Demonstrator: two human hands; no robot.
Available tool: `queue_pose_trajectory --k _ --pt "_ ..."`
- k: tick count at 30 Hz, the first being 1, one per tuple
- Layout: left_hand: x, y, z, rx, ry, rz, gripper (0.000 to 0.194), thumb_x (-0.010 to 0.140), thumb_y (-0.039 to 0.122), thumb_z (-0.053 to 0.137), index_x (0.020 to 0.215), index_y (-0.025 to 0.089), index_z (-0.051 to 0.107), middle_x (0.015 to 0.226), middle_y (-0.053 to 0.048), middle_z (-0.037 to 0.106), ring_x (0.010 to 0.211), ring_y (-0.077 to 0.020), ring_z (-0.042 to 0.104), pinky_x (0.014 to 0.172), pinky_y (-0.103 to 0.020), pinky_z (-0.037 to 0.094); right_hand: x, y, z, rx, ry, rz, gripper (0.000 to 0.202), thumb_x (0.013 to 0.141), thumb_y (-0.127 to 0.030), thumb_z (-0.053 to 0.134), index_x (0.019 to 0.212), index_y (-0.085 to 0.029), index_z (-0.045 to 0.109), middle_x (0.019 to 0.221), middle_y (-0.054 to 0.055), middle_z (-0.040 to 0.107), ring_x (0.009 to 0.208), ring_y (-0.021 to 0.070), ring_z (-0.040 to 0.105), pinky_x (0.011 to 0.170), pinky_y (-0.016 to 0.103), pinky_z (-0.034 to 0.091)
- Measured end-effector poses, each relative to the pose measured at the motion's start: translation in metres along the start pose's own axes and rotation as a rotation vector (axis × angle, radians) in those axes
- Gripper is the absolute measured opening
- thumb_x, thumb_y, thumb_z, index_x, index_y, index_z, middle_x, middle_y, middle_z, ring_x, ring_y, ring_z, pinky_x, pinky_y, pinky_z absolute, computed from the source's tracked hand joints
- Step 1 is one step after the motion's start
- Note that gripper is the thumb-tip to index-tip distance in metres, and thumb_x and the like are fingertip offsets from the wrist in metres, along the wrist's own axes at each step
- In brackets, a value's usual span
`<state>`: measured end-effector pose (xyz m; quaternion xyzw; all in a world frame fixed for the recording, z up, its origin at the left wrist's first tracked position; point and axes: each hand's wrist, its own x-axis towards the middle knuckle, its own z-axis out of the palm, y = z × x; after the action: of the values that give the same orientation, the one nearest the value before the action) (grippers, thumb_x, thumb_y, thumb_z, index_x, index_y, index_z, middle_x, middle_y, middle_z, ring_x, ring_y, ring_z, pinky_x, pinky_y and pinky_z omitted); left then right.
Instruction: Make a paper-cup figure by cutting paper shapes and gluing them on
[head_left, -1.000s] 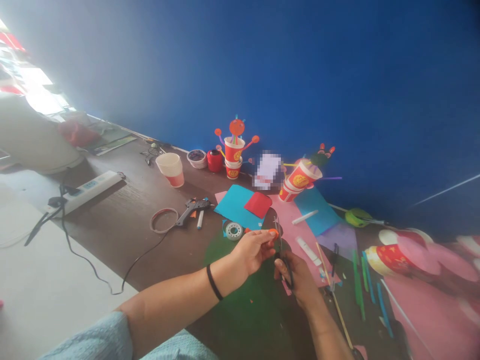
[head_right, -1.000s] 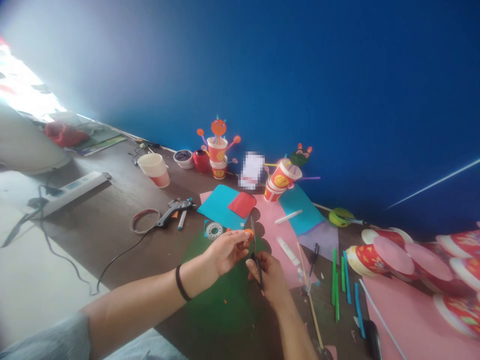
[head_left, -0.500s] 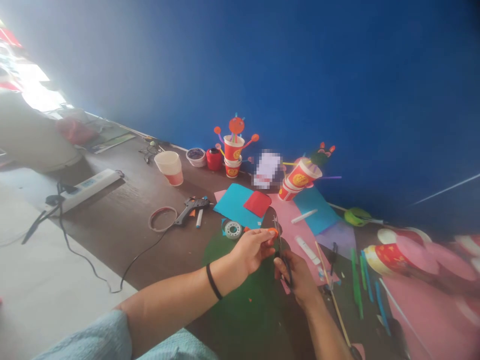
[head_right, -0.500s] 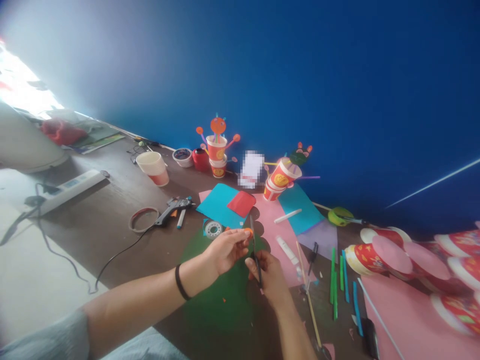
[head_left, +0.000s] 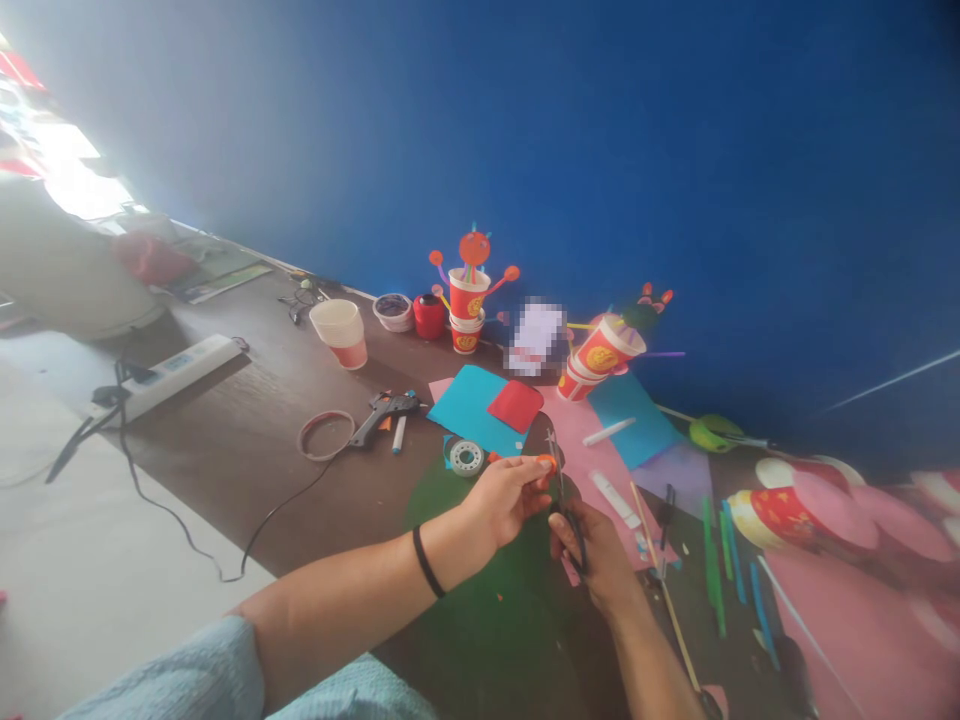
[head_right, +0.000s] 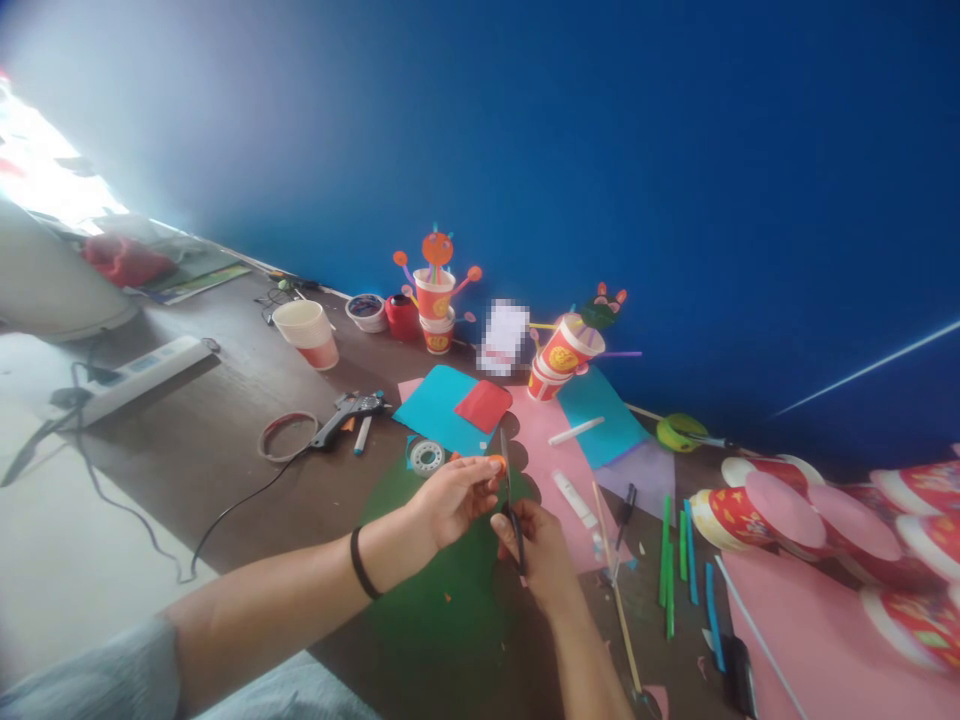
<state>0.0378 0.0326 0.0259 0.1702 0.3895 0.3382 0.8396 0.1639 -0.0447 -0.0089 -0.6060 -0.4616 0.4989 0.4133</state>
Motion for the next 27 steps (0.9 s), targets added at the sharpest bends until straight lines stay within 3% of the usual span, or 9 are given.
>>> queue_pose_trajectory --k 13,27 --pt "0.001 0.002 0.000 -0.076 0.035 -0.029 0.004 0.072 0.012 0.066 0.073 0.010 0.064 0.065 0.000 0.056 0.050 -0.0052 0.052 0.046 -0.017 0.046 0.000 0.005 0.000 0.020 0.022 -0.001 0.037 0.075 -0.052 0.064 0.065 -0.019 0.048 0.047 -0.005 0.050 0.036 0.0075 0.042 0.035 0.020 0.029" --pt "0.000 0.003 0.010 -0.206 0.130 -0.115 0.004 0.076 0.014 0.064 0.075 0.010 0.064 0.055 0.001 0.055 0.046 -0.0048 0.051 0.043 -0.013 0.044 0.002 0.009 0.004 0.047 0.006 -0.007 0.037 0.076 -0.053 0.061 0.068 -0.019 0.049 0.051 -0.004 0.052 0.035 0.0060 0.039 0.032 0.018 0.026"
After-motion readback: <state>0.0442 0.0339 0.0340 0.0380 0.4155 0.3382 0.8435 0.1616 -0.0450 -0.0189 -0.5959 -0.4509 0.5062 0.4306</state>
